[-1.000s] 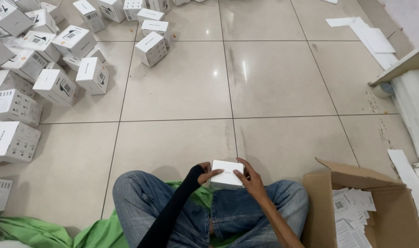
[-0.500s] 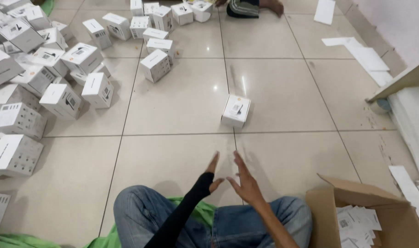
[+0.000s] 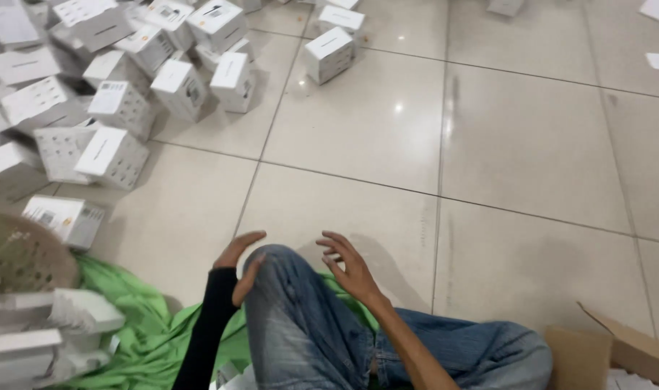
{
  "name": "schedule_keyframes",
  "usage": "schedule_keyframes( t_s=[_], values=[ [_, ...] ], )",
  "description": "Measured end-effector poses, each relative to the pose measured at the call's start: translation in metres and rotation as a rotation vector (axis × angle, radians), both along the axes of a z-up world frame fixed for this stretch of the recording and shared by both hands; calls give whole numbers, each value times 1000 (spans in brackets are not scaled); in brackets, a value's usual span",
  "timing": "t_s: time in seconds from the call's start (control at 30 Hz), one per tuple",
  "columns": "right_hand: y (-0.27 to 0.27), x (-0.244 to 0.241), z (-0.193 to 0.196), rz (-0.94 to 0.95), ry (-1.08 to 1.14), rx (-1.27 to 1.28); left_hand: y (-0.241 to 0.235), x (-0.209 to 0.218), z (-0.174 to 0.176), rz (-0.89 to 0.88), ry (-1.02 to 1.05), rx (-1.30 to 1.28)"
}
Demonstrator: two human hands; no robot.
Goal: The person sits on the floor and repeatedly picks up small white product boxes. They open each box, insert a folded paper document from a nearby cardboard carton, close the box, and place it on the floor.
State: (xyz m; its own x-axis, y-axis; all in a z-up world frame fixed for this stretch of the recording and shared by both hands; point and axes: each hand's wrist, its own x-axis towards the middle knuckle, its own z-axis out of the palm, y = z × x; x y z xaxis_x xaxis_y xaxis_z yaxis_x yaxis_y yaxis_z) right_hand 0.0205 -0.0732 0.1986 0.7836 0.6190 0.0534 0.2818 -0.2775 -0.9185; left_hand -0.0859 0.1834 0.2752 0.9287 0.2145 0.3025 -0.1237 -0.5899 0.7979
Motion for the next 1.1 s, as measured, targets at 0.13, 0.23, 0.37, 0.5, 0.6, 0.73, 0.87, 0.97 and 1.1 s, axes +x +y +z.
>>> schedule_keyframes(
  t_s=[0.13, 0.23, 0.37, 0.5, 0.6, 0.73, 0.87, 0.97, 1.1],
  values=[
    [100, 29, 34, 193, -55, 86, 71, 15, 17, 126, -52, 53],
    [179, 53, 50, 312, -129, 97, 138, 62, -6, 229, -53, -59],
    [272, 101, 31, 425, -243, -80, 259, 163, -97, 296, -195, -453],
    [335, 161, -77, 497, -402, -491, 344, 240, -137, 378, -40, -198],
    [332, 150, -96, 534, -430, -996, 386, 289, -132, 317, 141, 155],
    [303, 144, -108, 426, -496, -923, 420, 376, -186, 295, 177, 117],
    [275, 154, -117, 526, -419, -641, 418, 434, -215, 446, -99, 468],
    [265, 159, -121, 540, -393, -503, 395, 425, -175, 530, -14, 425],
    [249, 153, -119, 549, -300, -443, 346, 373, -155, 509, -377, -26]
  ],
)
